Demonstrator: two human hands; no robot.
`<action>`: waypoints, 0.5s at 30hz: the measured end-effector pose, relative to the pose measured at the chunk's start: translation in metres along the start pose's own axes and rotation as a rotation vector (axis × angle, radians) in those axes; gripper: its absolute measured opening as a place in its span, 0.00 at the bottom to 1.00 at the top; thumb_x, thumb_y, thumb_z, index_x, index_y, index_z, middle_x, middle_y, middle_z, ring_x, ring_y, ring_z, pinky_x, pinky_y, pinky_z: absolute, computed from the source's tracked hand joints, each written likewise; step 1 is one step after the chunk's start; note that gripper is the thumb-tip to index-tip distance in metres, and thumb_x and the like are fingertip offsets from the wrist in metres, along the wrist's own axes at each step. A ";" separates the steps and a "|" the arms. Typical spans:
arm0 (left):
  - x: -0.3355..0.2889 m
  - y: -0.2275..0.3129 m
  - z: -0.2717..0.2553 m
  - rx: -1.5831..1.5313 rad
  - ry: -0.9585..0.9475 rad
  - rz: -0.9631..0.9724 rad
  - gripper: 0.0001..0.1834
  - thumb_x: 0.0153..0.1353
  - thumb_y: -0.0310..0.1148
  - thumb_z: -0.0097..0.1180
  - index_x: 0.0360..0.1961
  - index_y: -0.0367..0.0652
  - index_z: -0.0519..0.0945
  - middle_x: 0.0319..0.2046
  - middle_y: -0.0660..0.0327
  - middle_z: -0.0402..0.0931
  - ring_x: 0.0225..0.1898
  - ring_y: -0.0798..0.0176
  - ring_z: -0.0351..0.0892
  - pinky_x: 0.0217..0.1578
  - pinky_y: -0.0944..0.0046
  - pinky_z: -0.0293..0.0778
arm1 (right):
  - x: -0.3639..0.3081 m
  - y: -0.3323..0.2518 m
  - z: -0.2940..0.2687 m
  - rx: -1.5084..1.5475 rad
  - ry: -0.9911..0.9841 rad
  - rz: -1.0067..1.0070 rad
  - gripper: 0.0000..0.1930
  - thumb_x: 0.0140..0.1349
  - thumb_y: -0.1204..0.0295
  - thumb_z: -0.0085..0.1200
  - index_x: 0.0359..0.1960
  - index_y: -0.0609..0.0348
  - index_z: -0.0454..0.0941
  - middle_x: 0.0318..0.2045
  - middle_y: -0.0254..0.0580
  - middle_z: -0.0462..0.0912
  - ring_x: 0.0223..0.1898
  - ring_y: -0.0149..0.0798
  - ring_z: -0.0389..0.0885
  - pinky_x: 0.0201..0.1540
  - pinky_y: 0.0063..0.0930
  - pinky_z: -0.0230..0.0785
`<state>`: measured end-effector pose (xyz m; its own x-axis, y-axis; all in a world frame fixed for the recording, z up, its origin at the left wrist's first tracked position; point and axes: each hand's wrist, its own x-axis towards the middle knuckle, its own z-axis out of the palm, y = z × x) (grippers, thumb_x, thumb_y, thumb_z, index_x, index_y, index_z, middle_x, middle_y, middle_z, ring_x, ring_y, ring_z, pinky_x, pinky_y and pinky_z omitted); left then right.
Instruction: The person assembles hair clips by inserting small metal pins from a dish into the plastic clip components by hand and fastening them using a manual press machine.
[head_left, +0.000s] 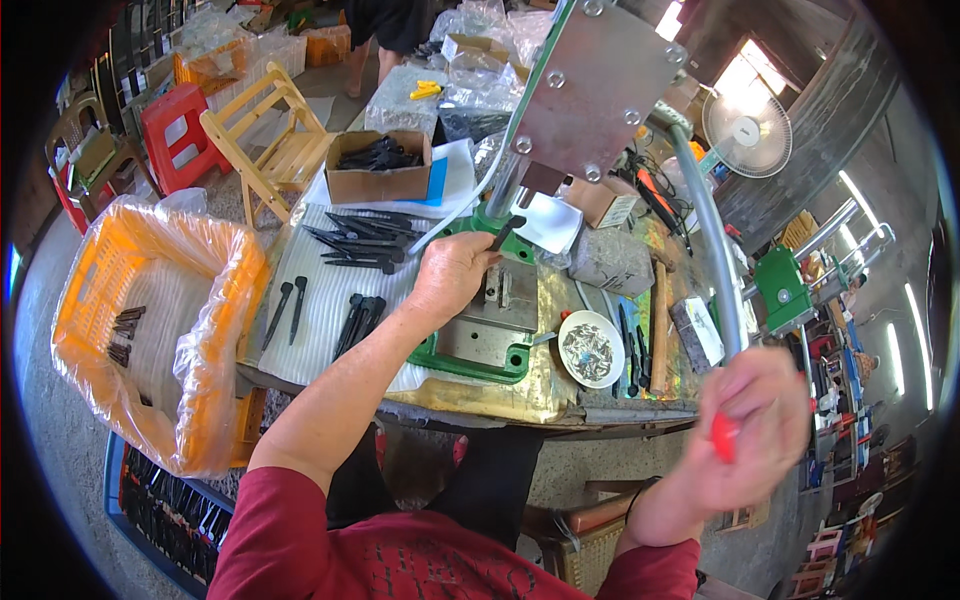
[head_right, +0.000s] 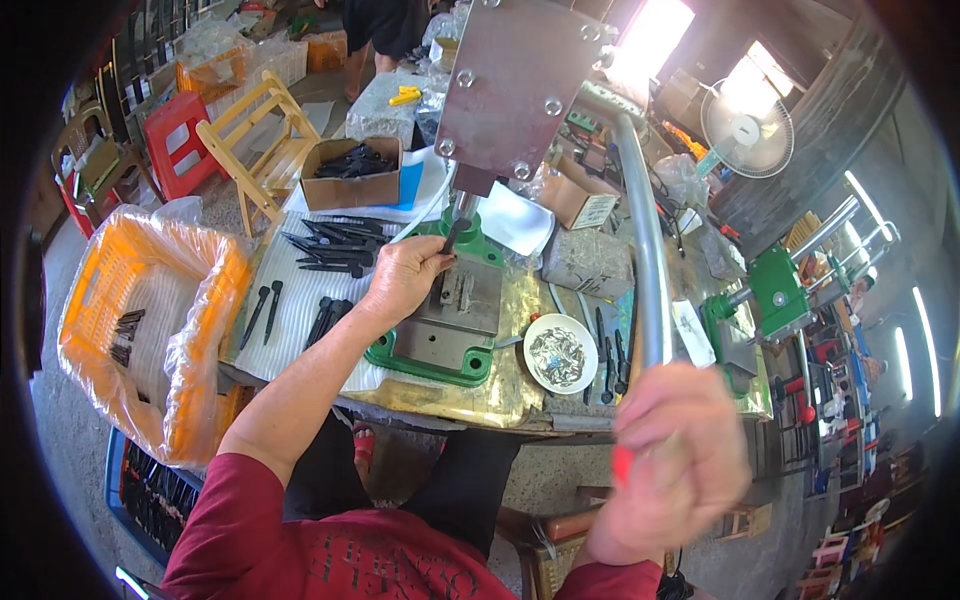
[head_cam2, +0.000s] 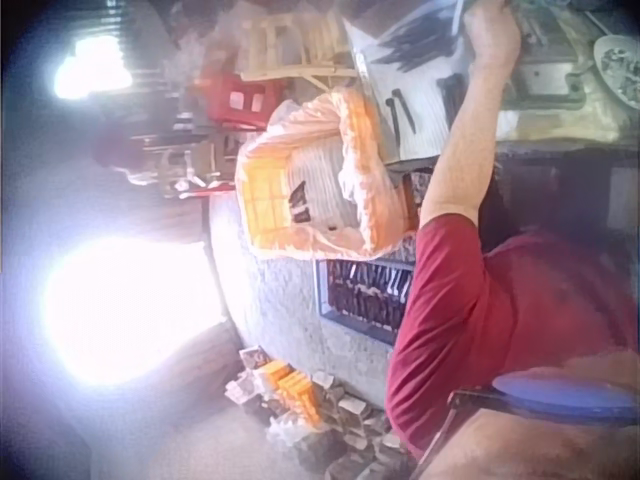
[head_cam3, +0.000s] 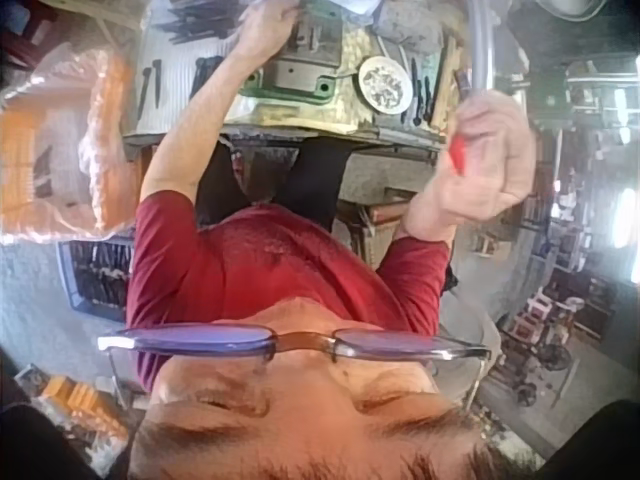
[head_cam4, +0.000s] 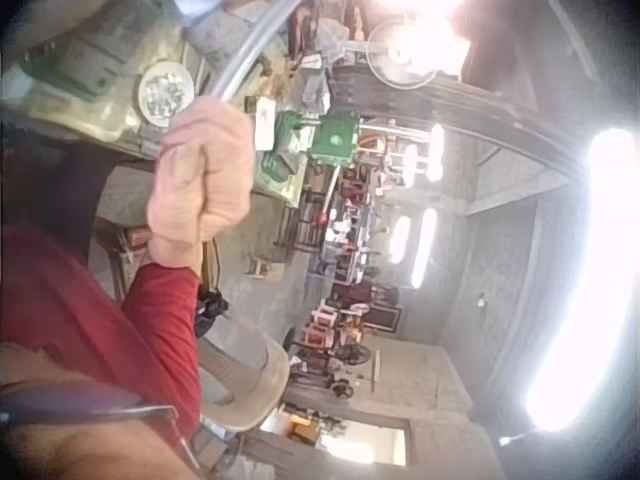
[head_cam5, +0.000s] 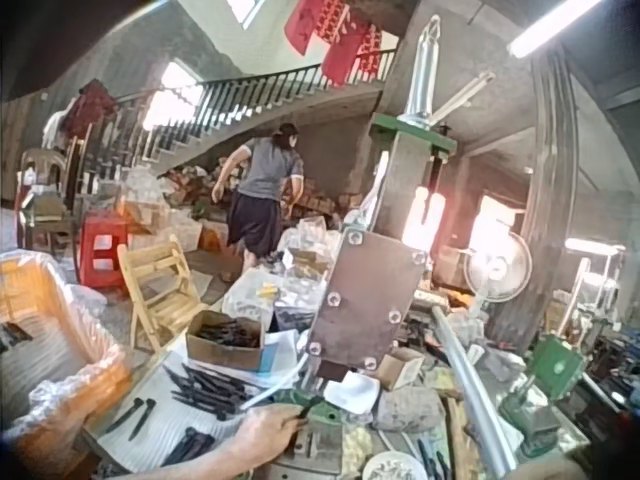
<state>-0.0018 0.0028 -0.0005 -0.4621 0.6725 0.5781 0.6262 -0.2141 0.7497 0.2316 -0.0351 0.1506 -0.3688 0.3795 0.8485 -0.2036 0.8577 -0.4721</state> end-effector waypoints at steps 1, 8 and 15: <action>-0.004 0.003 -0.002 0.027 -0.029 -0.039 0.07 0.45 0.27 0.54 0.27 0.36 0.73 0.22 0.53 0.72 0.24 0.53 0.71 0.27 0.65 0.67 | -0.032 0.036 0.009 -0.105 0.020 -0.154 0.11 0.53 0.69 0.41 0.19 0.64 0.64 0.22 0.48 0.68 0.16 0.31 0.63 0.16 0.18 0.55; -0.003 -0.001 0.005 0.004 0.001 0.008 0.06 0.44 0.27 0.55 0.25 0.36 0.74 0.21 0.53 0.71 0.23 0.54 0.70 0.25 0.65 0.66 | -0.069 0.095 0.026 -0.305 -0.104 -0.202 0.06 0.50 0.76 0.45 0.18 0.63 0.64 0.23 0.45 0.71 0.20 0.35 0.67 0.23 0.22 0.61; -0.003 -0.002 0.006 0.020 0.015 0.038 0.07 0.44 0.28 0.54 0.25 0.37 0.72 0.21 0.50 0.69 0.23 0.50 0.69 0.24 0.63 0.65 | -0.047 0.051 0.014 -0.164 -0.052 -0.170 0.04 0.47 0.77 0.48 0.20 0.64 0.68 0.24 0.47 0.72 0.19 0.34 0.69 0.21 0.22 0.62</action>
<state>0.0019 0.0056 -0.0056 -0.4471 0.6537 0.6106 0.6554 -0.2251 0.7209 0.2262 -0.0141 0.0834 -0.3885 0.2104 0.8971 -0.1177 0.9543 -0.2748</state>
